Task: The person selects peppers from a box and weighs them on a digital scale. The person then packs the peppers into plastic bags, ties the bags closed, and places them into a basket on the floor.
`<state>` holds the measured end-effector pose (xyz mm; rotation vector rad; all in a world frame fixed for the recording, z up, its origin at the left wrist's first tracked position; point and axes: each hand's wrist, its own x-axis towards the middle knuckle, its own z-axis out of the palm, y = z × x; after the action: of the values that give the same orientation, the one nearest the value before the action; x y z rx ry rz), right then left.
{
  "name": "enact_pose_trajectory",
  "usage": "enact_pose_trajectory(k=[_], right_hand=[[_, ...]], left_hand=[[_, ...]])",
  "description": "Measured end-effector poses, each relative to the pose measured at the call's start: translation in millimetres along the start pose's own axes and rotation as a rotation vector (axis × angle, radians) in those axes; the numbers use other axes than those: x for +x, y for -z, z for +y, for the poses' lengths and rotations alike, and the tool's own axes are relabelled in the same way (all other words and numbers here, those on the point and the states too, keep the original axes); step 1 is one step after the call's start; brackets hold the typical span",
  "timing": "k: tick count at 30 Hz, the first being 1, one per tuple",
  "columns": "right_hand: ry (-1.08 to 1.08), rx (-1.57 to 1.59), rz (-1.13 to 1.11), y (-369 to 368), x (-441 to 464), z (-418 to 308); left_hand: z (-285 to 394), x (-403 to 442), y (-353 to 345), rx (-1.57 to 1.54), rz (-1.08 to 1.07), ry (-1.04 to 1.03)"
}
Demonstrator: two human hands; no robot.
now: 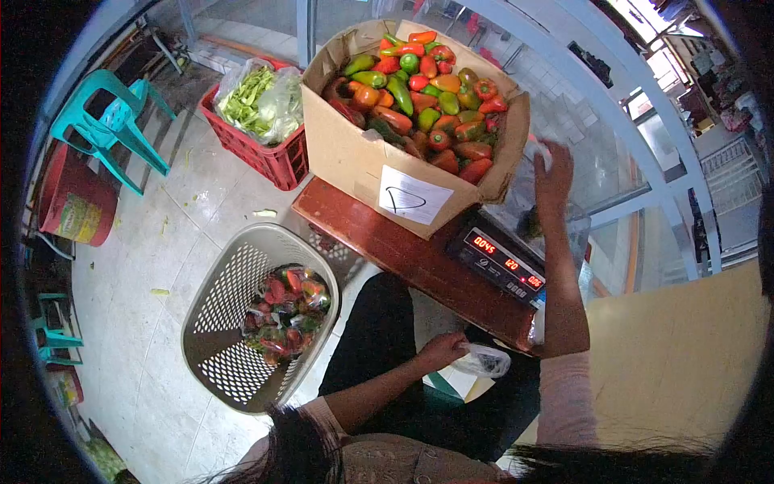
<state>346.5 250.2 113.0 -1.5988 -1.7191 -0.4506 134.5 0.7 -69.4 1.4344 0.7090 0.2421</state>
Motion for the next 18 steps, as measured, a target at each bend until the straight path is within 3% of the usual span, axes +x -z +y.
enact_pose_trajectory(k=[1,4,6,11,12,16,18], right_hand=[[0.079,0.064,0.020,-5,26,-29],[0.345,0.179,-0.211,-49,83,-102],[0.341,0.240,-0.452,-94,100,-130],[0.243,0.389,-0.607,-203,100,-128],[0.344,0.505,-0.676,-194,107,-123],[0.490,0.338,-0.517,-184,98,-111],[-0.063,0.617,-0.506,-174,105,-105]], left_hand=[[-1,1,-4,-0.022,-0.001,0.005],[8,0,2,-0.056,-0.029,0.027],[9,-1,5,-0.085,-0.013,0.014],[8,-8,12,-0.166,0.041,0.020],[8,-9,11,-0.156,0.035,0.032],[3,-1,6,-0.143,0.039,0.010],[1,-3,3,-0.154,0.028,0.016]])
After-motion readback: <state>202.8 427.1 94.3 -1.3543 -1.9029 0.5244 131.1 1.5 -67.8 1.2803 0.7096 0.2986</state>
